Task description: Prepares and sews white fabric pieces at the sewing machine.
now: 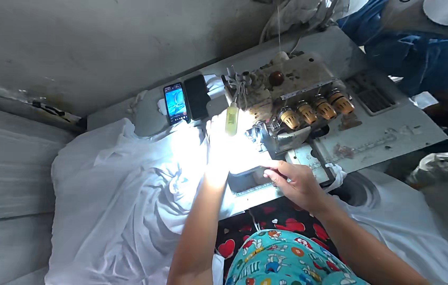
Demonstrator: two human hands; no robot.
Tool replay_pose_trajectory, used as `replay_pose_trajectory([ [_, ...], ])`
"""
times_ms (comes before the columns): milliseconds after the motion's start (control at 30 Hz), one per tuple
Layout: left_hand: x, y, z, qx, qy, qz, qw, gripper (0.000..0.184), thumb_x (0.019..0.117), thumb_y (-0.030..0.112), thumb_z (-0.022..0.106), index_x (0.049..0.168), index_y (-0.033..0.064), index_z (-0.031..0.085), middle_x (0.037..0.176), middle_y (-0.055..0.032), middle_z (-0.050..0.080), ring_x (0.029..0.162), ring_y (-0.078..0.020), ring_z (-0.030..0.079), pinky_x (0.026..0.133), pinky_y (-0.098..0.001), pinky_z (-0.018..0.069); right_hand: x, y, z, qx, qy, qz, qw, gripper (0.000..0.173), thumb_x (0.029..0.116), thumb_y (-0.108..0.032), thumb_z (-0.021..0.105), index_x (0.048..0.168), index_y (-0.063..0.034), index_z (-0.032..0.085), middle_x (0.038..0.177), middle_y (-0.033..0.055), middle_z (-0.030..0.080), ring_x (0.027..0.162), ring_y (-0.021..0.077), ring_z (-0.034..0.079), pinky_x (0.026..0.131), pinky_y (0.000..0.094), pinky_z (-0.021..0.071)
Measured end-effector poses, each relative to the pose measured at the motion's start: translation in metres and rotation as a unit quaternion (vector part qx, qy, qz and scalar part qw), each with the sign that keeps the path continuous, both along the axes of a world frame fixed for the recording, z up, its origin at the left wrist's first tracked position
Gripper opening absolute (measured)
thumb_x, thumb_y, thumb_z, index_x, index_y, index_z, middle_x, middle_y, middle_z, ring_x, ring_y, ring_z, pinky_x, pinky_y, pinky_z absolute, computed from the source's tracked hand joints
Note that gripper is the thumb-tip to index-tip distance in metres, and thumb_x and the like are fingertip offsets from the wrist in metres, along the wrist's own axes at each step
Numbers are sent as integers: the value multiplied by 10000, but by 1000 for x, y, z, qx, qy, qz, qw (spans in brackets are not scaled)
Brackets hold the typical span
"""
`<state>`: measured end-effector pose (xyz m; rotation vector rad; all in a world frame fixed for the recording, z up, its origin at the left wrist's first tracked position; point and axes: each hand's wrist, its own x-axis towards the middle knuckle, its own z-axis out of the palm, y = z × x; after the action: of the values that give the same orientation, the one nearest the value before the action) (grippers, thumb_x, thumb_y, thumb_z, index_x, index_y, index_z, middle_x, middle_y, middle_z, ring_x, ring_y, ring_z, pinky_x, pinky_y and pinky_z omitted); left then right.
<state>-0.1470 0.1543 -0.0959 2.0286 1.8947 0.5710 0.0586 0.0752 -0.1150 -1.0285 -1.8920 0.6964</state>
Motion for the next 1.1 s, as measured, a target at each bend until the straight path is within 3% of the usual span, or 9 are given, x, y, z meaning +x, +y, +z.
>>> replay_pose_trajectory([
  [67, -2, -12, 25, 25, -43, 22, 999, 304, 1017, 82, 562, 1307, 3, 610, 1328, -204, 612, 1287, -355, 555, 1133, -530, 389, -4, -1, 2, 15, 15, 26, 999, 262, 1042, -188, 548, 1121, -28, 740, 866, 72, 747, 715, 94, 690, 684, 248, 583],
  [133, -9, -24, 22, 96, -91, 68, 989, 140, 966, 64, 624, 1063, -18, 683, 1026, -179, 680, 969, -282, 664, 890, -468, 535, -8, -1, 2, 42, 32, 54, 997, 235, 1039, -170, 560, 1105, -29, 737, 890, 81, 751, 738, 97, 693, 705, 241, 576],
  [300, -29, -86, 5, 215, -108, 112, 964, 136, 865, 77, 666, 811, -38, 715, 795, -134, 674, 735, -121, 632, 700, -235, 521, -22, -4, 0, 83, 23, 87, 992, 259, 1038, -191, 568, 1233, -91, 706, 1208, 168, 679, 857, 149, 686, 734, 254, 569],
  [400, -15, -124, 2, 197, -173, 11, 965, 140, 906, 126, 688, 894, 8, 762, 810, -63, 736, 735, -38, 652, 711, -182, 518, -21, -3, -5, 97, 1, 140, 985, 311, 1079, -198, 493, 1339, -81, 617, 1276, 161, 676, 916, 192, 706, 756, 295, 571],
  [500, 4, -126, 1, 167, -207, -97, 959, 158, 976, 158, 649, 985, 53, 767, 936, -46, 769, 878, -87, 717, 837, -287, 579, -7, 4, -9, 72, 22, 132, 988, 231, 1047, -221, 569, 1166, -79, 707, 1067, 103, 737, 957, 163, 709, 842, 306, 579],
  [733, 29, -102, 6, 240, -138, -101, 956, 199, 973, 219, 659, 948, 72, 791, 772, -63, 750, 662, -133, 691, 622, -272, 544, 28, 19, -4, 57, 28, 6, 998, 223, 981, -217, 646, 917, -26, 739, 877, 82, 709, 821, 39, 638, 783, 150, 508],
  [900, -17, -110, 17, 200, -9, -5, 980, 251, 895, 183, 668, 956, -54, 728, 941, -228, 715, 915, -352, 711, 838, -444, 574, 30, 6, 2, 55, 39, 21, 998, 212, 977, -213, 651, 918, -27, 737, 867, 74, 700, 807, 7, 629, 763, 112, 503],
  [1000, -64, -92, 35, -50, 85, 71, 993, 436, 913, -4, 639, 1344, -63, 613, 1475, -260, 515, 1427, -448, 406, 1154, -607, 304, 26, 2, 15, 63, 64, 56, 994, 217, 984, -218, 661, 925, -18, 723, 855, 63, 675, 778, -27, 603, 725, 77, 486],
  [1100, -99, -79, 47, -82, 41, 42, 995, 250, 983, 70, 627, 1205, -15, 706, 1333, -216, 639, 1356, -392, 511, 1126, -589, 366, 27, 7, 41, 99, 55, 83, 990, 197, 999, -222, 652, 961, -42, 722, 868, 54, 669, 784, -23, 609, 730, 91, 501],
])
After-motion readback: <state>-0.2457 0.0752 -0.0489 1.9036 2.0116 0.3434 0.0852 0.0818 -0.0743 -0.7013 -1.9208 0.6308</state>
